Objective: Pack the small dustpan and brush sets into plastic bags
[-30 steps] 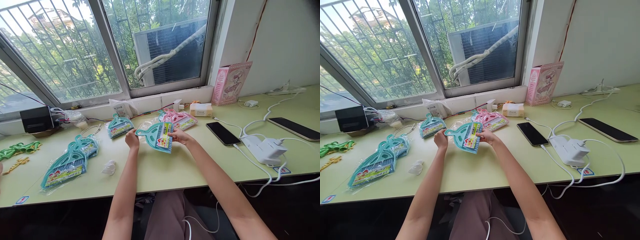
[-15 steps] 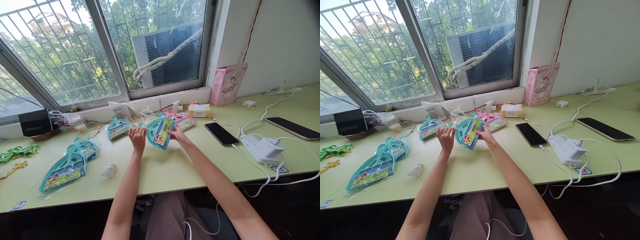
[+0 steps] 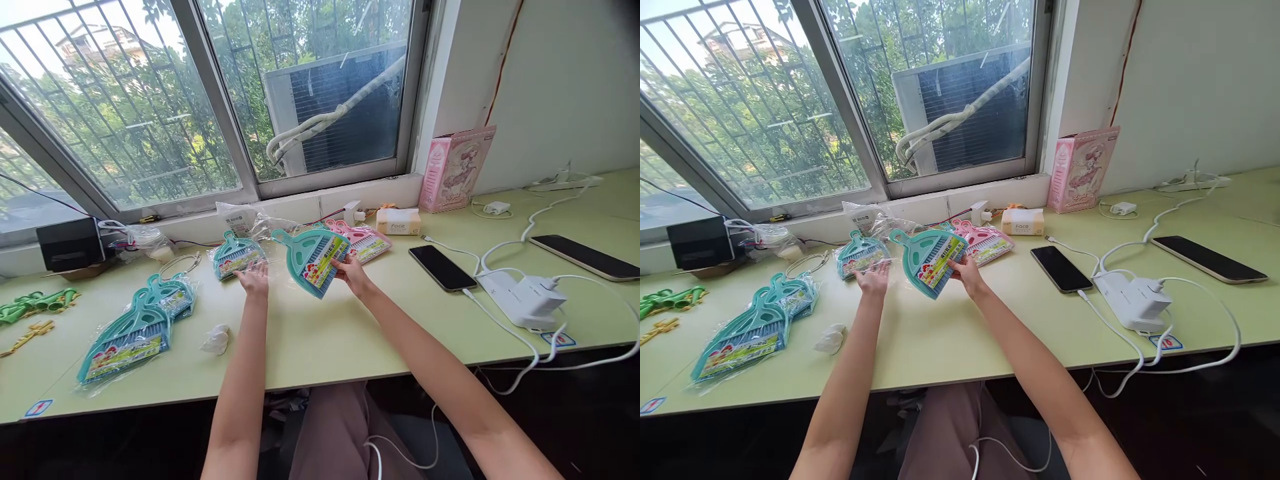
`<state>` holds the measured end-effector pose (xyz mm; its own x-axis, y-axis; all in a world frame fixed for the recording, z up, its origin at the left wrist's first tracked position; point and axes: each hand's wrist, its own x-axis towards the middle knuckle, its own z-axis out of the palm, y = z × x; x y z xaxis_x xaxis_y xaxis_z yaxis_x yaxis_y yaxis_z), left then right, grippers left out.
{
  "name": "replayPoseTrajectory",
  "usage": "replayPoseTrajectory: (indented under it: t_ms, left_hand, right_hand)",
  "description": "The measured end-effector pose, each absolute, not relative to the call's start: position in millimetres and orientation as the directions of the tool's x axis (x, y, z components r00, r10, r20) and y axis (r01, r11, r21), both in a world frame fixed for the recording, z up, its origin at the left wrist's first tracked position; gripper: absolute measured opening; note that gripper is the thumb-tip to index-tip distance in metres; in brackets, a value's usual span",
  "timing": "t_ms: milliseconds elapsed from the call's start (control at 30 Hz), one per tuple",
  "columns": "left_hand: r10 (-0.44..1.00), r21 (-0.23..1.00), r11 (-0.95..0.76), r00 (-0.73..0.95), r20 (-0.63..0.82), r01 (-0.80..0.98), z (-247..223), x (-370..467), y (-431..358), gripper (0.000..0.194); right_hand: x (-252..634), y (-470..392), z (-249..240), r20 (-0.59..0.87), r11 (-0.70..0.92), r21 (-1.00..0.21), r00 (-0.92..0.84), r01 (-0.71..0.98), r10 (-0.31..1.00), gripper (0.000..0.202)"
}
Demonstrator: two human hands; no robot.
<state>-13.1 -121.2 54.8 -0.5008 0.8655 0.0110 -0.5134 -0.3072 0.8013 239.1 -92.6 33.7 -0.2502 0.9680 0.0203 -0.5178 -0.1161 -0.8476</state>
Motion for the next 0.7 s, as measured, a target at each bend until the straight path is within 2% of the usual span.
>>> replayPoseTrajectory:
  t_ms: [67,133,200,333,433,533,633,700]
  left_hand:
    - [0.931,0.675,-0.264,-0.366,-0.009,-0.689,52,-15,-118,0.083]
    - [0.947,0.61,-0.283,-0.316,0.055,-0.74,51,-7,-118,0.085]
    - [0.952,0.599,-0.298,-0.281,0.124,-0.744,54,1,-119,0.085]
    - [0.969,0.664,-0.243,-0.201,0.14,-0.707,60,6,-126,0.085]
    - [0.99,0.751,-0.113,-0.007,0.143,-0.65,59,6,-130,0.08]
    - [0.983,0.854,-0.014,0.147,0.106,-0.52,53,11,-127,0.062]
    - [0.98,0.918,0.021,0.189,0.059,-0.396,45,18,-121,0.04]
    - [0.978,0.936,0.014,0.199,0.06,-0.351,42,22,-118,0.036]
  right_hand:
    - [238,-92,31,0.014,-0.127,-0.861,-0.273,-0.492,0.962,0.024]
    - [237,-93,28,0.016,-0.128,-0.875,-0.291,-0.467,0.957,0.025]
    - [236,-94,27,0.014,-0.133,-0.881,-0.306,-0.454,0.952,0.025]
    - [233,-97,26,0.026,-0.126,-0.871,-0.302,-0.475,0.953,0.025]
    - [231,-98,27,0.018,-0.115,-0.84,-0.239,-0.531,0.971,0.022]
    - [229,-99,27,-0.008,-0.118,-0.805,-0.189,-0.581,0.982,0.019]
    - [229,-99,26,-0.019,-0.1,-0.784,-0.137,-0.613,0.99,0.02]
    - [229,-99,24,-0.023,-0.082,-0.776,-0.102,-0.625,0.994,0.021]
